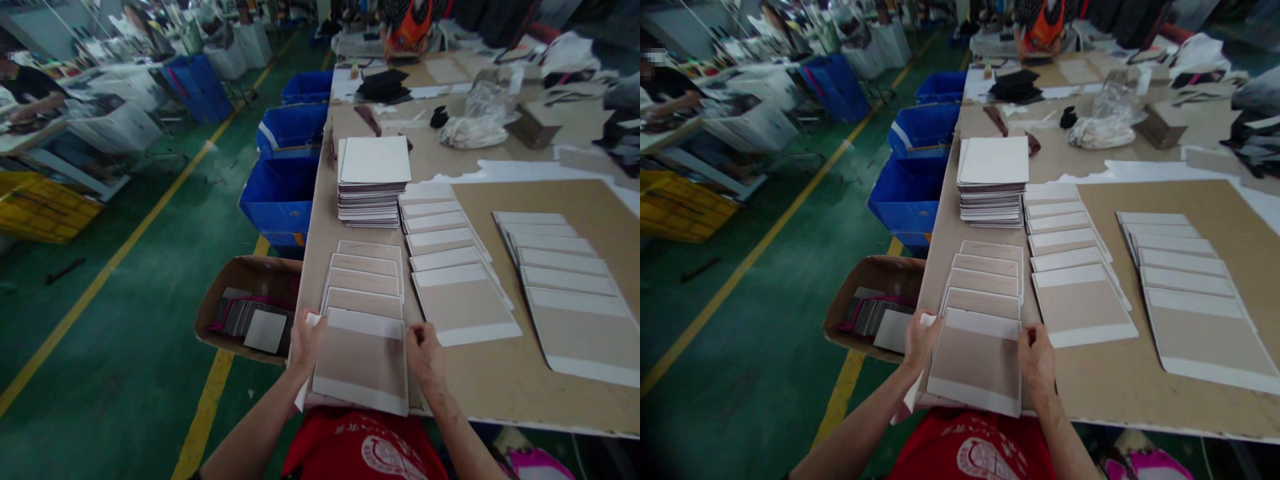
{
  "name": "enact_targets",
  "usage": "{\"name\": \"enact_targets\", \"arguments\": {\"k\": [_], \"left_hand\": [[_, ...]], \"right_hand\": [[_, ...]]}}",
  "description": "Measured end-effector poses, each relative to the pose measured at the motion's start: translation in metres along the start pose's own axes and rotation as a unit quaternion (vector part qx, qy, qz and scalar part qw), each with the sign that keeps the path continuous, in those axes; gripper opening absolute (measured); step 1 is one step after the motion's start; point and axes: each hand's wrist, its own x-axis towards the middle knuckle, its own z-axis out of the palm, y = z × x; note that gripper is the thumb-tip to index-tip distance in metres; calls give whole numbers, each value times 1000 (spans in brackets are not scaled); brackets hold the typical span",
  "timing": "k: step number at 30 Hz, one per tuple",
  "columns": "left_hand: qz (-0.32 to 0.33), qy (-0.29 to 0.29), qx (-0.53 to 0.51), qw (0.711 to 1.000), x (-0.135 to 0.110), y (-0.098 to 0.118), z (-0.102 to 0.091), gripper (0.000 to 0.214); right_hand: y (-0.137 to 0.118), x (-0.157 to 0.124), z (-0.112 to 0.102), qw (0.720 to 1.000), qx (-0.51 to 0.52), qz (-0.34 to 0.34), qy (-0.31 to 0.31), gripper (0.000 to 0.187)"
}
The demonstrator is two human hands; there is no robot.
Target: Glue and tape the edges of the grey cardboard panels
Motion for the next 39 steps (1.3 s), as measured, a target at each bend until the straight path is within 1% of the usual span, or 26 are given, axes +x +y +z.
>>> {"name": "enact_targets", "arguments": {"k": [3,5,6,8,10,11,12,15,17,19,21,22,25,28,31,33,36,39], "left_hand": [[48,-65,-5,997,-6,4,10,21],[50,-91,-15,994,-8,5,12,23],[43,-97,-23,994,-8,5,11,24],[18,-113,-47,992,-9,3,2,25],[-10,-155,-86,984,-15,3,-10,33],[-22,-188,-110,976,-19,4,-16,38],[-30,-226,-135,964,-24,6,-20,44],[-35,-334,-201,920,-43,20,-23,50],[-26,-386,-229,894,-54,31,-20,47],[-10,-416,-252,874,-64,39,-17,44],[-2,-425,-271,864,-70,43,-15,46],[-8,-427,-275,861,-72,43,-14,47],[-53,-432,-261,862,-75,44,-14,43],[-72,-439,-235,864,-76,48,-13,38],[-80,-440,-217,868,-76,54,-9,44],[-88,-435,-207,872,-73,57,-4,49],[-98,-424,-198,878,-66,58,7,48],[-110,-408,-201,884,-61,61,19,46]], "right_hand": [[-13,-6,19,996,27,-35,-75,28],[-14,-5,25,994,35,-31,-100,28],[-13,-4,24,994,35,-23,-97,29],[-8,-2,15,997,29,-7,-69,31],[-7,-5,2,999,29,-3,-45,33],[-10,-9,-3,998,35,-6,-51,34],[-16,-14,-6,996,45,-11,-70,34],[-45,-36,-2,979,101,-39,-170,36],[-67,-50,5,959,156,-56,-230,34],[-81,-57,9,946,184,-63,-258,28],[-87,-58,8,948,167,-58,-263,25],[-86,-56,6,951,154,-55,-262,27],[-81,-49,-3,952,138,-56,-268,30],[-79,-39,-12,950,127,-80,-274,31],[-79,-26,-18,952,108,-118,-259,33],[-78,-16,-22,949,113,-127,-265,34],[-72,-1,-25,947,132,-103,-276,34],[-66,9,-27,950,146,-65,-267,33]]}}
